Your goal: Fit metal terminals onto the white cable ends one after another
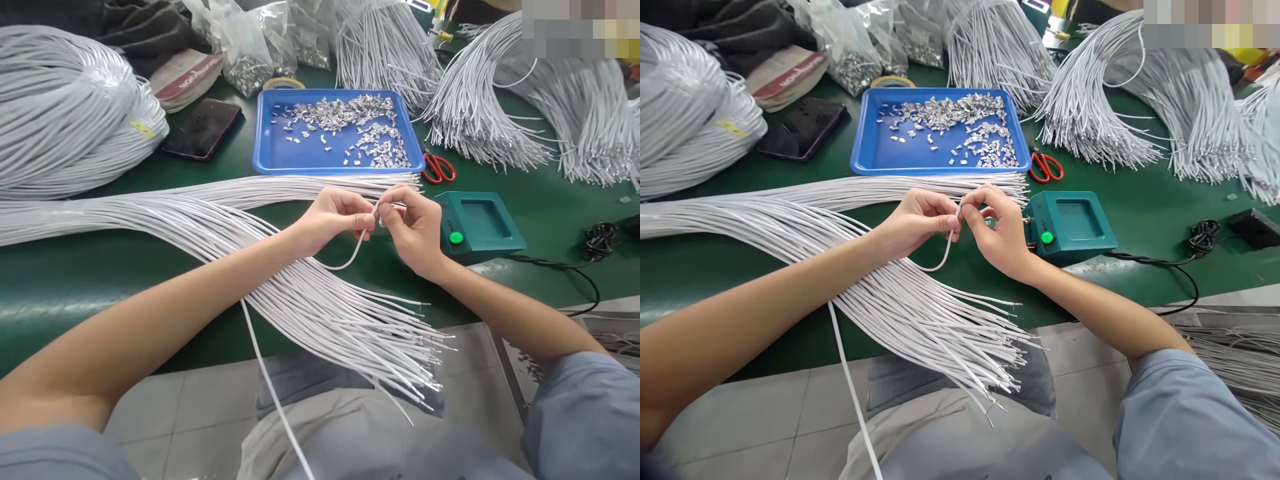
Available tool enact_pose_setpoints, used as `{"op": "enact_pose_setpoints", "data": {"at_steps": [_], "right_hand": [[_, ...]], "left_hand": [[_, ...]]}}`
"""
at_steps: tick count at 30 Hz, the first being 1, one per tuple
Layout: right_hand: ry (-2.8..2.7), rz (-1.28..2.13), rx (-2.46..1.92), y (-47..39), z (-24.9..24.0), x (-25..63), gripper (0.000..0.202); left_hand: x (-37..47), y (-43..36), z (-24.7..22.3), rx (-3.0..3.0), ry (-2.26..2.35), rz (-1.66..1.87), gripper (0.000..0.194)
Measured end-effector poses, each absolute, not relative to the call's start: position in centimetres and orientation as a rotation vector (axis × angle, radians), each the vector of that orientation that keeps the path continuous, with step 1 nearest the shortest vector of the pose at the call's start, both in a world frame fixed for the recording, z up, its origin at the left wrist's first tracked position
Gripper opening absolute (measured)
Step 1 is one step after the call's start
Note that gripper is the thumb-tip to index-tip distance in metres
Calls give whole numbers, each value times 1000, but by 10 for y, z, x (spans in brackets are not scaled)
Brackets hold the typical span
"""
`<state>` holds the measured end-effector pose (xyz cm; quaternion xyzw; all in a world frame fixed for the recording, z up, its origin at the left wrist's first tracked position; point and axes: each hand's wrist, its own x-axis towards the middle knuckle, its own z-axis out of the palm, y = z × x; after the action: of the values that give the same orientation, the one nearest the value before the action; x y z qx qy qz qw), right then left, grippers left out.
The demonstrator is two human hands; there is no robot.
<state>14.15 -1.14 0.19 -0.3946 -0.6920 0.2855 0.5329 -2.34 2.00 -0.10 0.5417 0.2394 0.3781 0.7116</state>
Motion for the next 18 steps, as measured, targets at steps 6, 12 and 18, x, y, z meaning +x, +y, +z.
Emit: {"op": "enact_pose_setpoints", "data": {"at_steps": [6, 12, 18], "right_hand": [[-1633, 753, -961, -11, 1, 142, 22], [-1682, 799, -964, -10, 5, 145, 12], [-1702, 795, -980, -11, 6, 145, 14]], "left_hand": [[-24, 20, 0, 1193, 514, 821, 32], [-22, 18, -5, 1160, 503, 836, 34], [-23, 17, -6, 1142, 507, 780, 45]]}}
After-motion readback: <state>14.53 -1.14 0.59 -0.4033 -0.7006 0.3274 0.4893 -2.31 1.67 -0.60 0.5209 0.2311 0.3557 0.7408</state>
